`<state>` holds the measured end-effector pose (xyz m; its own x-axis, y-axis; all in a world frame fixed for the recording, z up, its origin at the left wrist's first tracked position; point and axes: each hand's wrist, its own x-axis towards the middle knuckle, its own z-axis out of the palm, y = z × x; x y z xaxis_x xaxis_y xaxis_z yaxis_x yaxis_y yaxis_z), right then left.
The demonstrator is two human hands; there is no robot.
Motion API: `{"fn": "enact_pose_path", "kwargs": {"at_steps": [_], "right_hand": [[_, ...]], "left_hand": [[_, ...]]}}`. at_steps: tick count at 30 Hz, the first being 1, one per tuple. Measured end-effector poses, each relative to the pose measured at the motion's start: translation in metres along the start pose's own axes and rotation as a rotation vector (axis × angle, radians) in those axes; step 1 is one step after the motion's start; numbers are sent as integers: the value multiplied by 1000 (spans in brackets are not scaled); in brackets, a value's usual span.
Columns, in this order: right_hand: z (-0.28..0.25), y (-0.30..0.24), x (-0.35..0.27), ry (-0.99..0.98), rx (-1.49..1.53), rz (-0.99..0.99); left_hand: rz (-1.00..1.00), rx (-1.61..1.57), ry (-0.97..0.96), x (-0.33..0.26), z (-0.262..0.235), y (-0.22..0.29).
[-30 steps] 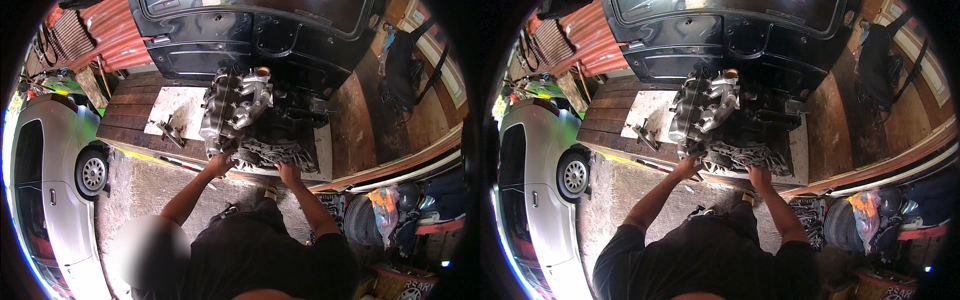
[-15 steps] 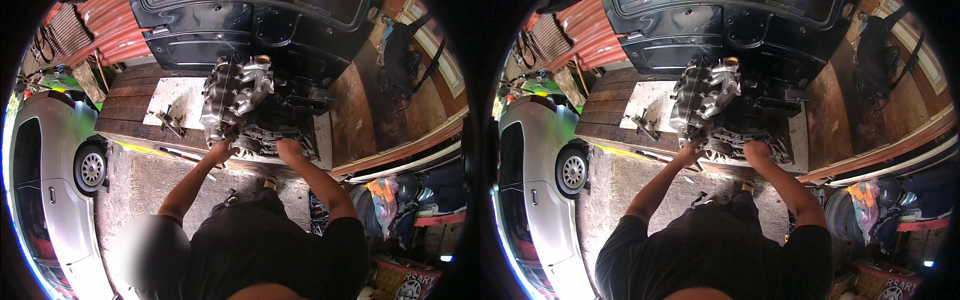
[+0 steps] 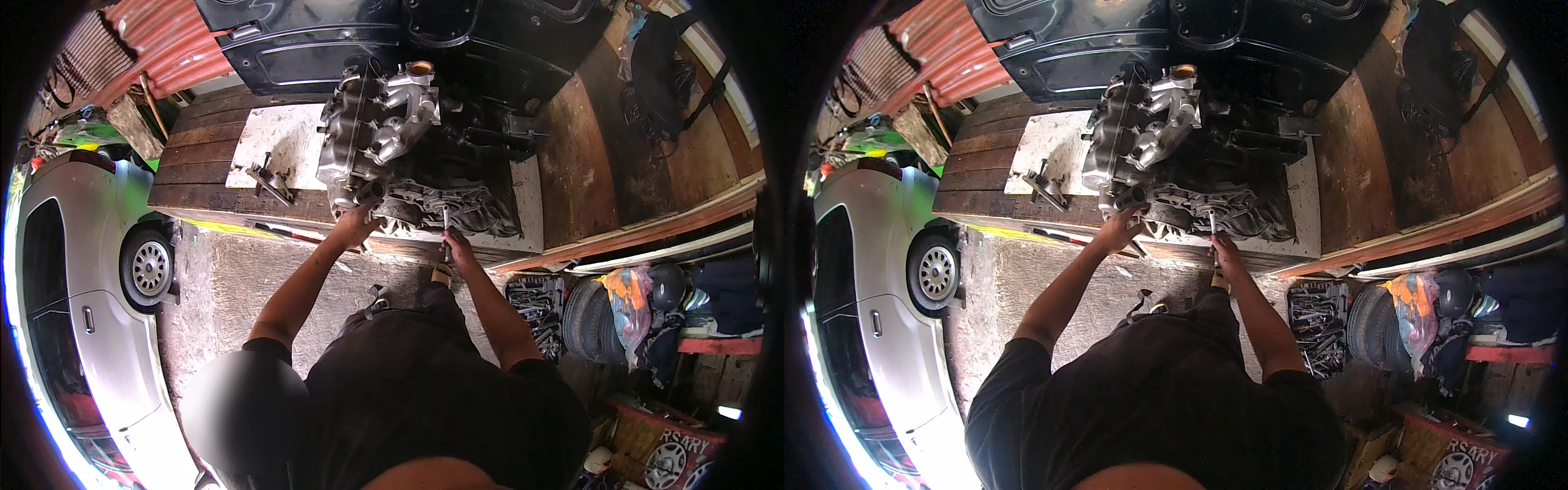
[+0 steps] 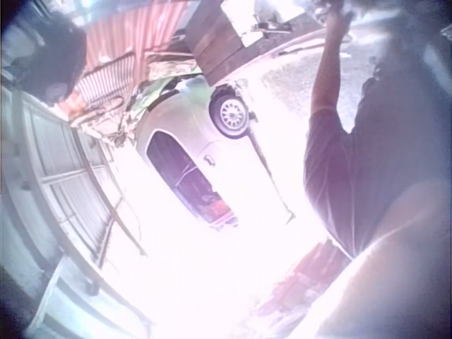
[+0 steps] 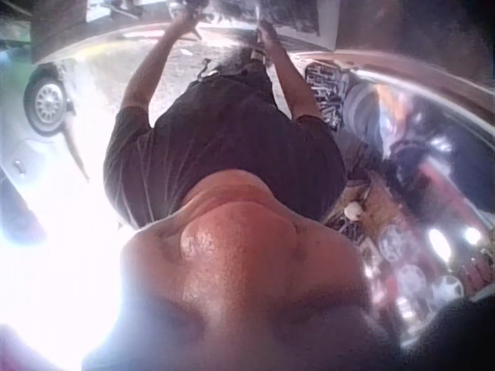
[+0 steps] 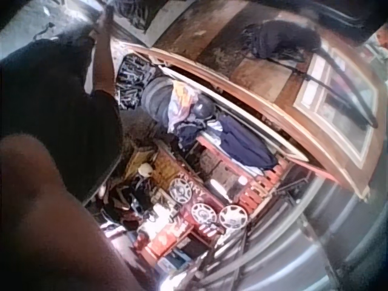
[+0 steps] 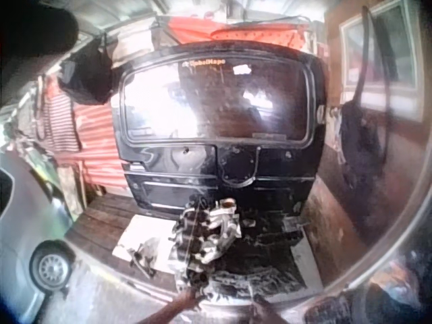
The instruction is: The person uses a wrench to loosen and remove bolts from a car engine block resting on a wooden workbench. They repeatedly turn the wrench, remove bolts, and place them on the bench while working on the engine.
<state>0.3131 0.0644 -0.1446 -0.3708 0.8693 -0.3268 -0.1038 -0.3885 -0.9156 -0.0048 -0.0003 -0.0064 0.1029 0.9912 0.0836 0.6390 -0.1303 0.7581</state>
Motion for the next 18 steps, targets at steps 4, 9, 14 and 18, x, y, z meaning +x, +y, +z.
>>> {"fn": "enact_pose_path", "kwargs": {"at_steps": [4,9,14,18], "right_hand": [[40,-10,-16,57,-17,141],[61,-20,-17,127,102,322],[51,4,-6,-6,33,399],[58,13,-3,18,46,473]], "left_hand": [[-8,-28,-3,-3,0,-6],[-51,12,-7,-3,-2,2],[-22,6,17,-1,1,1],[-34,-2,18,-3,-1,5]]}}
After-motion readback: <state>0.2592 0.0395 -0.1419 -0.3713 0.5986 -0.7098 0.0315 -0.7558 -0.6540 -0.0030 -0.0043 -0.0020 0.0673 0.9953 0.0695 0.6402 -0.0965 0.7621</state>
